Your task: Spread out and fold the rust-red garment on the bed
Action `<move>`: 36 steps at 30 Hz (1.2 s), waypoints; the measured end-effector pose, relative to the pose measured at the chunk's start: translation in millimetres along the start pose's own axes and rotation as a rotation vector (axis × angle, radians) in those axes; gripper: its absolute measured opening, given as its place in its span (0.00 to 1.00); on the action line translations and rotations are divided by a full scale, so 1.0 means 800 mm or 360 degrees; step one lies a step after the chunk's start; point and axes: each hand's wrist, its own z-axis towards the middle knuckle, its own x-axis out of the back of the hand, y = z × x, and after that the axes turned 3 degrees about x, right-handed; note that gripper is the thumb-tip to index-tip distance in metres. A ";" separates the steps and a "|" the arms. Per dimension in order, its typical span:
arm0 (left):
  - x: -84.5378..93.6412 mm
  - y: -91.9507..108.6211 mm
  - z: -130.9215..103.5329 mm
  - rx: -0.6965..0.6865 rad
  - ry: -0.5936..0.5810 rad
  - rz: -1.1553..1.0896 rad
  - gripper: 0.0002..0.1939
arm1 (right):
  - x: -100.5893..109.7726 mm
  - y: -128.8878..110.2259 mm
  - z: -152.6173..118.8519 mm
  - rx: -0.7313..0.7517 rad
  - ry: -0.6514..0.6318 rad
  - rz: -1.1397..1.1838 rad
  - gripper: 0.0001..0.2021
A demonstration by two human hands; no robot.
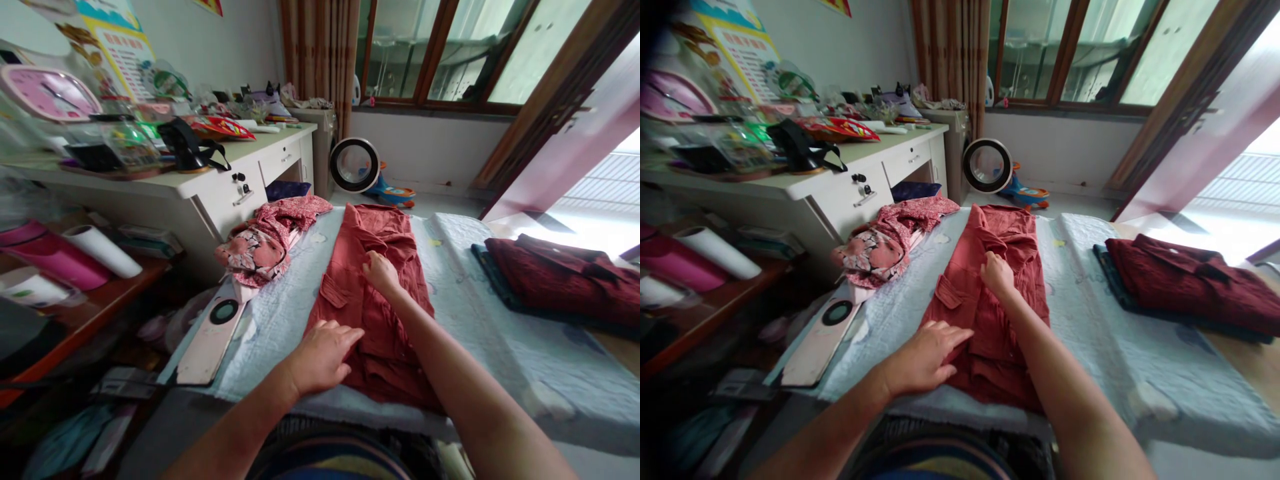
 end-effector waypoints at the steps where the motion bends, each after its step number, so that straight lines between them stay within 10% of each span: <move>1: 0.004 -0.001 -0.004 -0.0016 -0.0025 0.0013 0.35 | -0.001 -0.005 0.001 -0.0033 -0.0071 0.0021 0.16; 7: 0.008 -0.010 -0.038 0.0112 0.0026 0.0175 0.43 | -0.008 -0.024 0.007 -0.0204 -0.0234 0.0039 0.22; 12: 0.001 -0.019 -0.054 0.0159 0.0167 0.0245 0.24 | -0.014 -0.025 0.008 -0.0210 -0.0289 0.0040 0.22; 21: -0.018 -0.005 -0.034 -0.0128 0.0541 -0.0374 0.08 | -0.009 0.002 0.014 -0.0039 0.0443 0.0560 0.22; 31: -0.025 0.000 -0.022 -0.0197 -0.0021 -0.0250 0.28 | -0.010 0.013 -0.029 -0.0054 -0.0012 0.0217 0.25; 36: -0.019 0.004 -0.024 -0.0216 -0.0036 -0.0158 0.26 | -0.001 0.008 -0.035 0.0000 0.0071 0.0305 0.25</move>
